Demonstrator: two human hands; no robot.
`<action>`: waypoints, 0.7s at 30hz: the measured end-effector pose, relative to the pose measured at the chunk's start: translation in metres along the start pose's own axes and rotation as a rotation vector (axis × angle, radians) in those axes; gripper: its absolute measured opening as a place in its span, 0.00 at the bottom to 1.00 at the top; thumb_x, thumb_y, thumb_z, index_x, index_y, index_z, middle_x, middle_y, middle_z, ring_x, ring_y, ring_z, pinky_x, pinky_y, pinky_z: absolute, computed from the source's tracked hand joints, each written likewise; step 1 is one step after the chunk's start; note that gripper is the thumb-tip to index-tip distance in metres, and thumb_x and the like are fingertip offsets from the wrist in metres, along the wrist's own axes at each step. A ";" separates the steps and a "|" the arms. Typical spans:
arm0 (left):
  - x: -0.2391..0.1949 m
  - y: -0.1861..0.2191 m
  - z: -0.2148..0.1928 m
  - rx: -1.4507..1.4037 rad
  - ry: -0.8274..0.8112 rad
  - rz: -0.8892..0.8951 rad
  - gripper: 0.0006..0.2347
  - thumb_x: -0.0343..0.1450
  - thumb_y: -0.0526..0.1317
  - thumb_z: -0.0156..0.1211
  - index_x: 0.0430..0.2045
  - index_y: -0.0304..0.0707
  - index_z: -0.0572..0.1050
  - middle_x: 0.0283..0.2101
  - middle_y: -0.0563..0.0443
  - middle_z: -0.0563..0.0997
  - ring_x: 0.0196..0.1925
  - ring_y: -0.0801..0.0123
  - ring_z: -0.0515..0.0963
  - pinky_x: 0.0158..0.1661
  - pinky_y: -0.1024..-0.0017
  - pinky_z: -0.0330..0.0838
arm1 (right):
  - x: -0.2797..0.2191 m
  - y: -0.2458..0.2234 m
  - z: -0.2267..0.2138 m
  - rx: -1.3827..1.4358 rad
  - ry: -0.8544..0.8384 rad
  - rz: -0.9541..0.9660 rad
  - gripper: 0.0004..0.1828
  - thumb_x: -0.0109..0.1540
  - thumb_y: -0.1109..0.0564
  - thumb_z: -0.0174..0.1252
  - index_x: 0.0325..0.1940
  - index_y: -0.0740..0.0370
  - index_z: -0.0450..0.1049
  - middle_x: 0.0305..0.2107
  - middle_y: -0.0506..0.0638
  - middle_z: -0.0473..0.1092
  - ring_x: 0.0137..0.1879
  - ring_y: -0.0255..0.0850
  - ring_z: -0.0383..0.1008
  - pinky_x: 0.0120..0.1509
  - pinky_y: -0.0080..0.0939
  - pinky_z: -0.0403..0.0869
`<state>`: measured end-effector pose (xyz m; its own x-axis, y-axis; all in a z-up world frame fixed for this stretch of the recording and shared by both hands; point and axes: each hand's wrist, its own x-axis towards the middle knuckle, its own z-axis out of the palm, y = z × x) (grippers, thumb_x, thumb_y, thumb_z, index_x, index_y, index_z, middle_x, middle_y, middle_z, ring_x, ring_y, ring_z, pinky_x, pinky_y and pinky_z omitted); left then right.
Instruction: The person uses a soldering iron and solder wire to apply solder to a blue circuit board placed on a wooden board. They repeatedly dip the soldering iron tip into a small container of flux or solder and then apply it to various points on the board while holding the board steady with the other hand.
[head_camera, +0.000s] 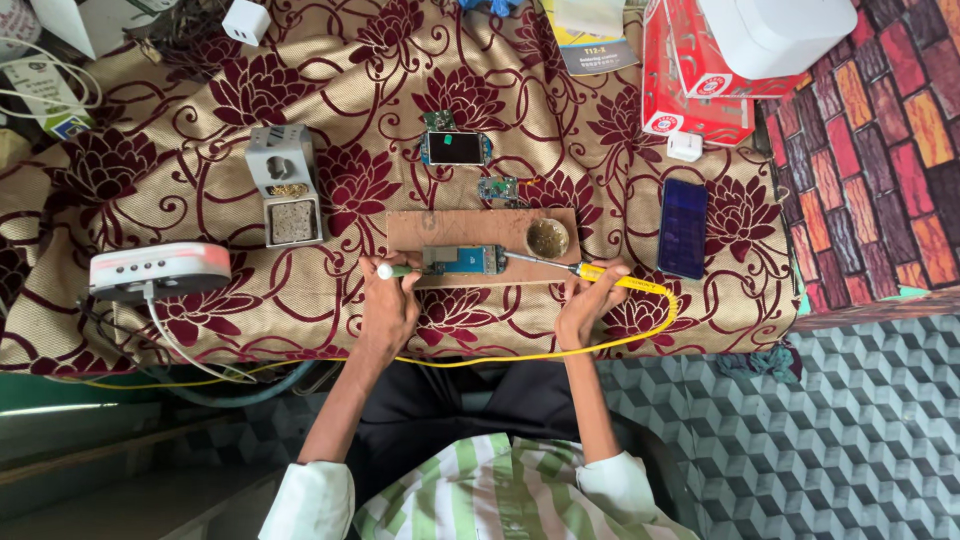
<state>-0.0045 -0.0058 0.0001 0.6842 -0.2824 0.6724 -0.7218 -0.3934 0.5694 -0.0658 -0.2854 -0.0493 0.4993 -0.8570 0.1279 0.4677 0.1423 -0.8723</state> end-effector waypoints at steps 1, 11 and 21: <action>0.000 -0.001 0.000 -0.001 -0.009 -0.008 0.03 0.78 0.31 0.50 0.38 0.31 0.64 0.41 0.41 0.81 0.38 0.52 0.74 0.50 0.56 0.58 | 0.000 -0.001 0.001 -0.004 -0.034 -0.009 0.31 0.69 0.29 0.46 0.37 0.60 0.60 0.20 0.46 0.57 0.19 0.32 0.58 0.20 0.32 0.55; -0.002 -0.004 0.001 -0.028 -0.011 -0.057 0.02 0.78 0.32 0.50 0.38 0.31 0.66 0.41 0.42 0.81 0.38 0.53 0.73 0.50 0.56 0.58 | 0.011 -0.035 0.019 -0.265 -0.241 0.033 0.22 0.72 0.42 0.49 0.36 0.64 0.64 0.21 0.47 0.62 0.19 0.32 0.60 0.21 0.32 0.59; -0.006 -0.010 0.003 -0.038 -0.028 -0.068 0.04 0.76 0.30 0.57 0.37 0.33 0.68 0.41 0.45 0.80 0.39 0.54 0.69 0.49 0.57 0.56 | -0.001 -0.087 0.062 -0.672 -0.581 -0.293 0.18 0.73 0.52 0.56 0.34 0.62 0.61 0.22 0.45 0.60 0.31 0.30 0.58 0.34 0.37 0.60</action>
